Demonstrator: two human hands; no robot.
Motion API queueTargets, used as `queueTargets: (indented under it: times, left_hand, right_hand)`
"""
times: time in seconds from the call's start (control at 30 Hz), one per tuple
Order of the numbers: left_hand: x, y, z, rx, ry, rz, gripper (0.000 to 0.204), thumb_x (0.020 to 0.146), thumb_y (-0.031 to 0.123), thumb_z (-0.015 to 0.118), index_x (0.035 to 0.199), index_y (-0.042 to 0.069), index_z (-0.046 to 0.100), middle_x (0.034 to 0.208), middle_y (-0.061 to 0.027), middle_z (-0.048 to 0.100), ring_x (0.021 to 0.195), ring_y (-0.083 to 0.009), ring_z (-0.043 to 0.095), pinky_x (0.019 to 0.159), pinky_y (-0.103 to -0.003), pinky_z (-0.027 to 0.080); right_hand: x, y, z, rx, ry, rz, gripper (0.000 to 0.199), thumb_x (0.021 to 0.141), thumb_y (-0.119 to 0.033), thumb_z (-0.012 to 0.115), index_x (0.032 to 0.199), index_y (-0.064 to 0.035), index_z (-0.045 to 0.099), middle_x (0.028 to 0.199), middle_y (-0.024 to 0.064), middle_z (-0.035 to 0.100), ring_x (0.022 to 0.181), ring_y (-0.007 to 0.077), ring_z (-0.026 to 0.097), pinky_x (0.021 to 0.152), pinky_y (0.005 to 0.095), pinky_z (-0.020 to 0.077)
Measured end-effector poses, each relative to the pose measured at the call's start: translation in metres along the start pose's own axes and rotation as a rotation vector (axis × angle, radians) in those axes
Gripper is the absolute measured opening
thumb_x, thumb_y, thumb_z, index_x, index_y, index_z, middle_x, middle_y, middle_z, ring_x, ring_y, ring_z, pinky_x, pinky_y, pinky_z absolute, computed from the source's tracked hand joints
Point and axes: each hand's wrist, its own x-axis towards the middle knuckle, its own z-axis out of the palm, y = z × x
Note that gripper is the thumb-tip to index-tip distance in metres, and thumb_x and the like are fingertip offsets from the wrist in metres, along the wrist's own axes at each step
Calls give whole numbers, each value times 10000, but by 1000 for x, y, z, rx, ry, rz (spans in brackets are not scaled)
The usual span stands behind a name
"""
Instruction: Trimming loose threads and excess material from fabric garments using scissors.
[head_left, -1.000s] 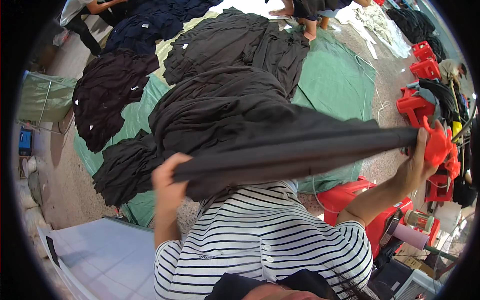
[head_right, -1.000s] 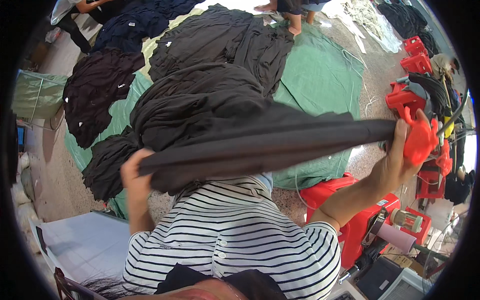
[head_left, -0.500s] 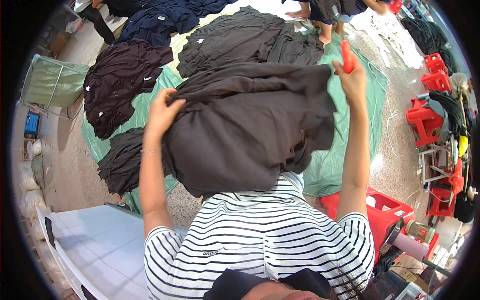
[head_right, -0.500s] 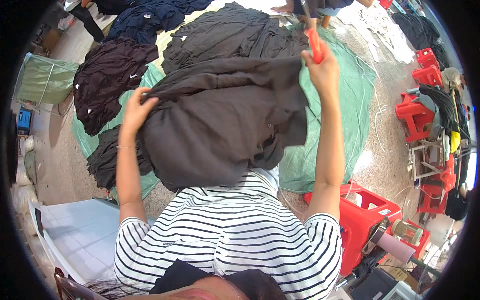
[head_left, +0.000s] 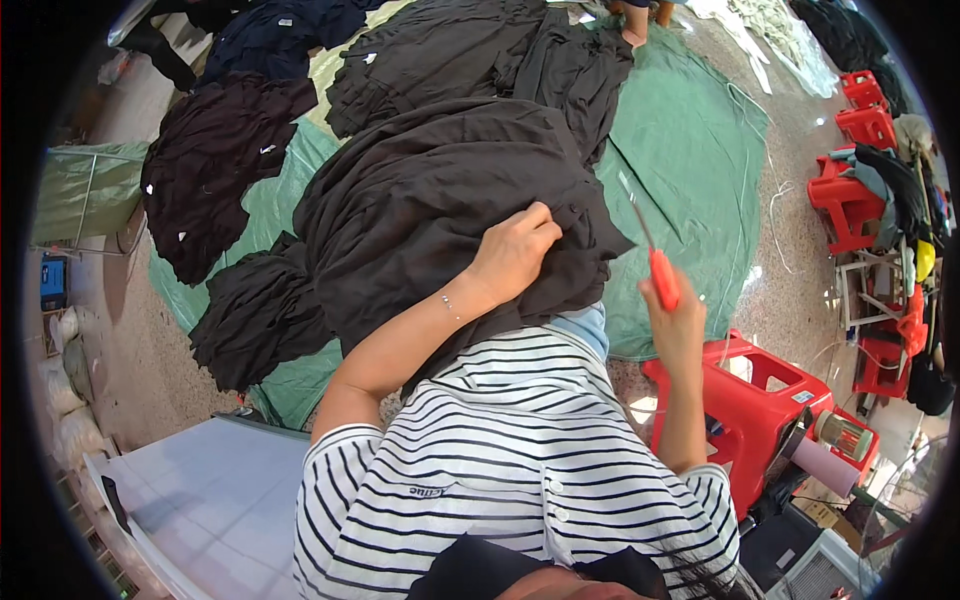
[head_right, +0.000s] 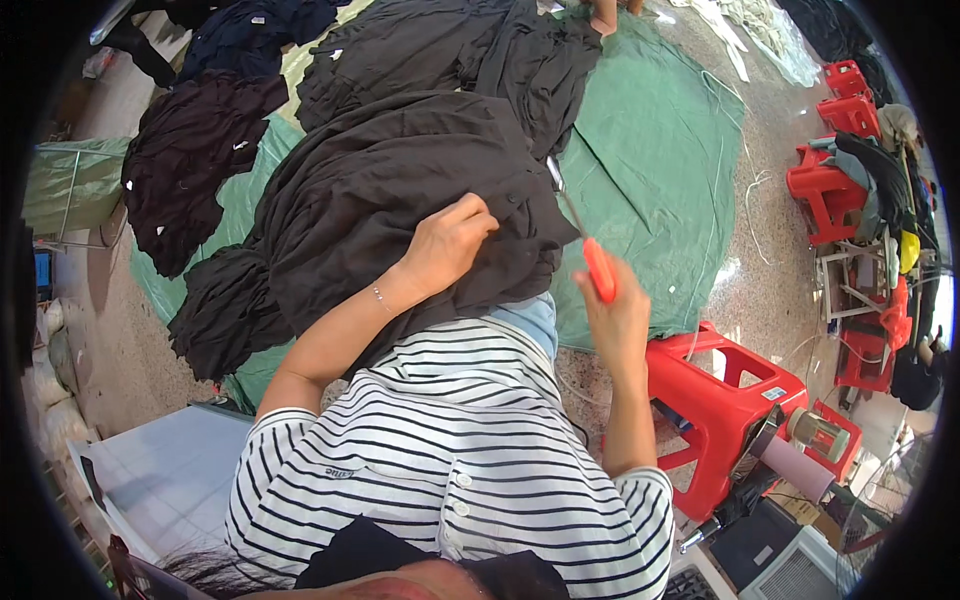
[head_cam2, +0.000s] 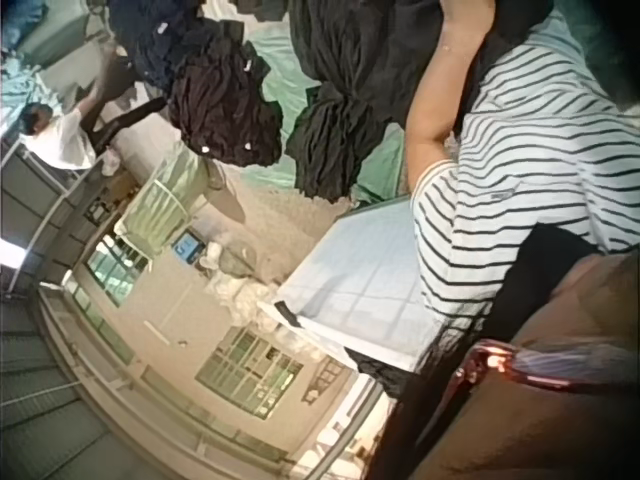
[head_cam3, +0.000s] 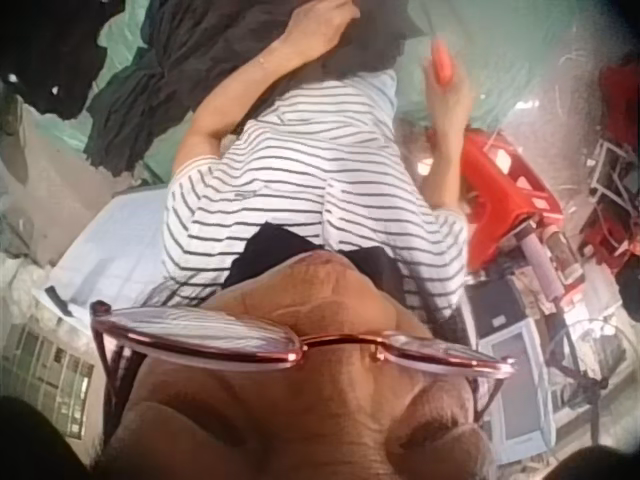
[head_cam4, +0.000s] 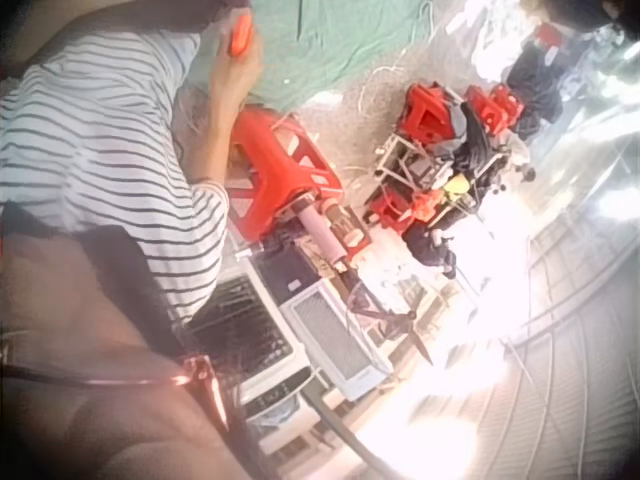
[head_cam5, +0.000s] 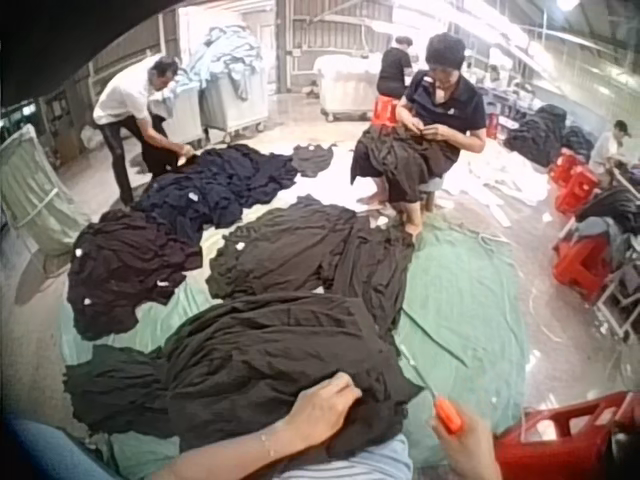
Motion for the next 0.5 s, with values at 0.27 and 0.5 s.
queueTargets:
  times: [0.27, 0.5]
  left_hand:
    - [3, -9, -5, 15, 22, -56, 154, 758, 0, 676, 903, 46, 657, 842, -91, 591, 704, -276, 643, 654, -366, 531]
    - [-1, -20, -1, -80, 3, -139, 132, 741, -21, 665, 868, 9, 652, 791, -118, 618, 660, -256, 654, 639, -340, 536]
  right_hand:
    - [-60, -4, -3, -20, -105, 29, 326, 835, -281, 758, 1030, -41, 655, 894, 181, 661, 784, 395, 638, 666, 405, 500]
    - [-55, -23, -11, -244, -151, -90, 336, 842, -357, 744, 867, -44, 624, 635, 175, 599, 607, 414, 590, 529, 437, 440]
